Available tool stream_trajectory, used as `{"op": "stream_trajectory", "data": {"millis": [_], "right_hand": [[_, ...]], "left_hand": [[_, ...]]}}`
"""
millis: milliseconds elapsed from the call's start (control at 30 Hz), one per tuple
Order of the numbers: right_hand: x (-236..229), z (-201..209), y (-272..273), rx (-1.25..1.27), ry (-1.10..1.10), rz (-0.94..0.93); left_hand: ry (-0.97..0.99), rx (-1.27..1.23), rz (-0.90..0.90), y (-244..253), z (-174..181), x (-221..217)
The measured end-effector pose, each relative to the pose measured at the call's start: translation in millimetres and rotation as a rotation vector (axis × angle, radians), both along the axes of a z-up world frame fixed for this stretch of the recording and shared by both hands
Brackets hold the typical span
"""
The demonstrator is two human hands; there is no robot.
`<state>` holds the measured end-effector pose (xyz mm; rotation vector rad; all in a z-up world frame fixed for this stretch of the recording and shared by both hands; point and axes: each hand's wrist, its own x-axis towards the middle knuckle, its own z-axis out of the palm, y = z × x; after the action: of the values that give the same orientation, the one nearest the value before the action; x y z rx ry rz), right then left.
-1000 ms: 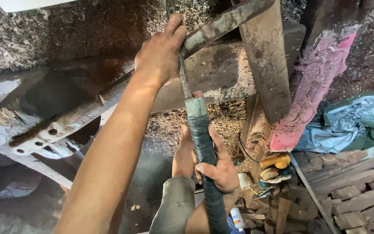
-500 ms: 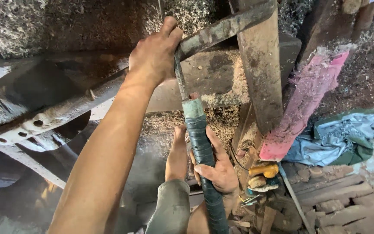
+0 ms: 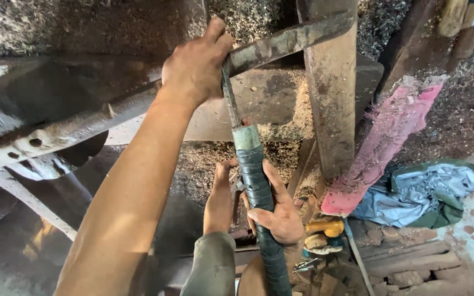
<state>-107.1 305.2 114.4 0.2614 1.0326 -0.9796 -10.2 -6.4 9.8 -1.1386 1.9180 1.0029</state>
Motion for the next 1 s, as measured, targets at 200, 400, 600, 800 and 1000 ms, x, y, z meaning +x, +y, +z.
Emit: {"op": "stream_trajectory", "data": {"millis": [200,400,600,800,1000], "right_hand": [[-9.3,-3.4,-2.8,-0.048,0.010,-0.006],[-22.1,-19.0,5.9,-0.133,-0.034,0.008],[-34.7,-25.0,5.3,-0.100,-0.077,0.059],[-46.3,-37.3,11.3,-0.157,-0.086,0.108],[-54.5,-46.4,14.8,-0.140,-0.099,0.126]], "left_hand": [[-0.001,-0.020,-0.009,1.4,2.6,-0.9],[-0.022,-0.047,-0.003,3.5,2.6,-1.5],[-0.014,-0.075,0.001,6.6,-1.5,2.7],[0.019,-0.139,0.011,8.5,-0.3,4.0],[0.002,-0.140,0.020,9.1,2.8,2.1]]}}
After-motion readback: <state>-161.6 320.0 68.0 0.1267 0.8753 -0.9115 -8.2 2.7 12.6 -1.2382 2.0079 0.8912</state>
